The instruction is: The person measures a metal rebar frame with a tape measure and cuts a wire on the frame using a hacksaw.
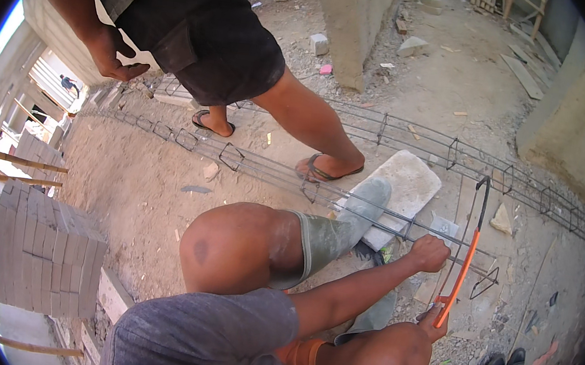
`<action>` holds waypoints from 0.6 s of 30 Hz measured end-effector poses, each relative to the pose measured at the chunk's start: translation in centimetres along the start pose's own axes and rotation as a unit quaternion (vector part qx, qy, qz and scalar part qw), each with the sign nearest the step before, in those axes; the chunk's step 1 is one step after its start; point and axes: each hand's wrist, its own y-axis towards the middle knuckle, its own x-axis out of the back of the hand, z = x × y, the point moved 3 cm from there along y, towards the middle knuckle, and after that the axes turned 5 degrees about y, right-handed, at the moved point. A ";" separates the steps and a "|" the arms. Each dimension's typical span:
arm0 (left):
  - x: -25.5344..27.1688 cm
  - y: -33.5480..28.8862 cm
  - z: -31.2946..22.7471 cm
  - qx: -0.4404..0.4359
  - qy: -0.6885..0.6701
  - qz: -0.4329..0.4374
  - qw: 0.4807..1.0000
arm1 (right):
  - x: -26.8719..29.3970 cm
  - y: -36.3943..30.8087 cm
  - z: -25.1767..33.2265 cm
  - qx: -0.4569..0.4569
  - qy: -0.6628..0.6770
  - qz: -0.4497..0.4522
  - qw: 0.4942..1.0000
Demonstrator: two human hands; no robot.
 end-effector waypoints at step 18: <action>1.4 0.0 -0.5 0.005 0.010 0.055 0.998 | -1.0 -0.6 -0.1 -0.011 0.027 -0.023 0.999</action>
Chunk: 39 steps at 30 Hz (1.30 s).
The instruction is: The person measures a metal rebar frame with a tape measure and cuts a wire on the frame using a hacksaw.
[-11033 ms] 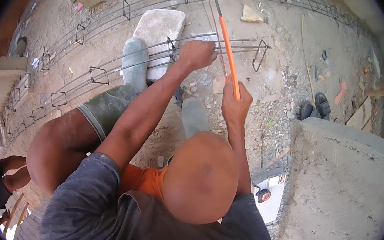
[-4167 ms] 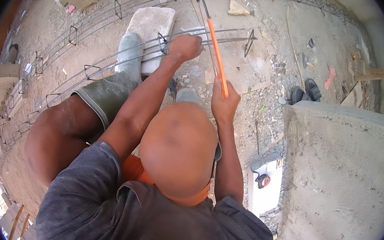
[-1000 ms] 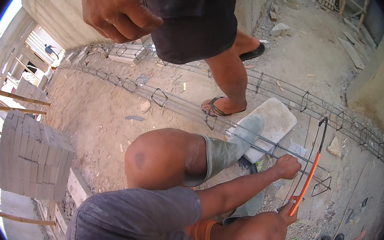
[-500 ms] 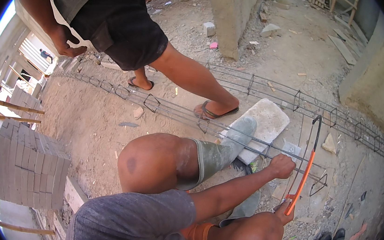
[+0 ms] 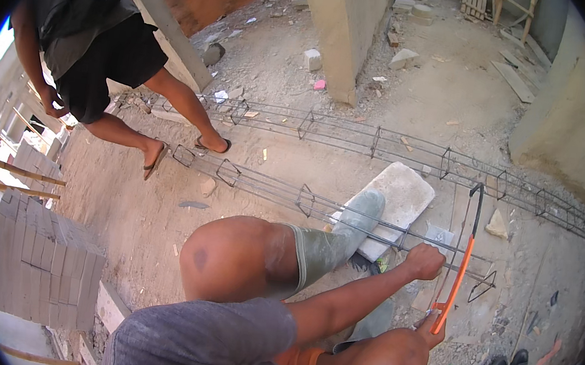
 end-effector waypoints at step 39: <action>0.4 1.0 0.6 -0.022 0.054 0.032 0.998 | 4.5 -11.7 9.5 0.022 -0.109 -0.020 0.994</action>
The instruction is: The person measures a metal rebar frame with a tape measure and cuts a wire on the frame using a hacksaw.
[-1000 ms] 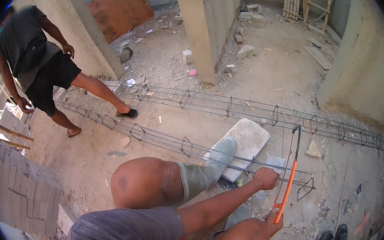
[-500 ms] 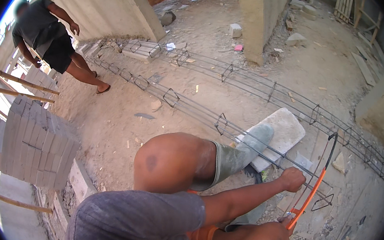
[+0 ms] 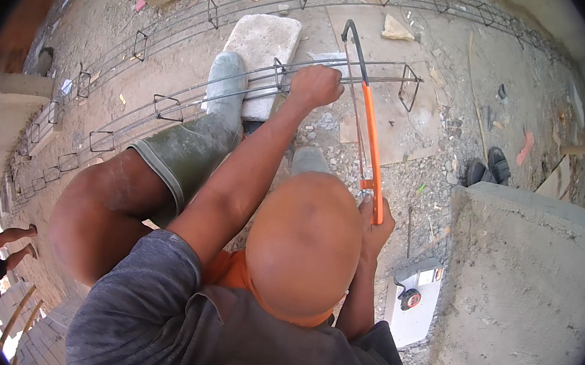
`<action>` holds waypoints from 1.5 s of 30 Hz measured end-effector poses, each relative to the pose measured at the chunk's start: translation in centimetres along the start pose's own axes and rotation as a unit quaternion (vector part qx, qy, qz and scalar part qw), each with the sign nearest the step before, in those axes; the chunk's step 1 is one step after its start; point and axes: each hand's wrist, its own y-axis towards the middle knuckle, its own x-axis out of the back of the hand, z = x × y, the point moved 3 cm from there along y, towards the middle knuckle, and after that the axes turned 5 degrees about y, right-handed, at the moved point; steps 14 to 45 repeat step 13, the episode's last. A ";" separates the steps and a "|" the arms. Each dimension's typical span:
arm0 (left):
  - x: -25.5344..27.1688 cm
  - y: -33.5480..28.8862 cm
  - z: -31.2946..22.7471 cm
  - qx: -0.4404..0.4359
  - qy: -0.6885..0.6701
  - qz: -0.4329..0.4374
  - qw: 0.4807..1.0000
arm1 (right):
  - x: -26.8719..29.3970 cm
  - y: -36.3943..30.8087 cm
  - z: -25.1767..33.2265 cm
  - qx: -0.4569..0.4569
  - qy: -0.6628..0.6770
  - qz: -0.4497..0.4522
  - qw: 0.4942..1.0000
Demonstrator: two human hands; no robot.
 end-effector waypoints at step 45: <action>0.2 0.2 0.0 -0.012 0.001 -0.007 1.000 | -8.2 9.8 4.0 0.093 -0.055 0.023 0.994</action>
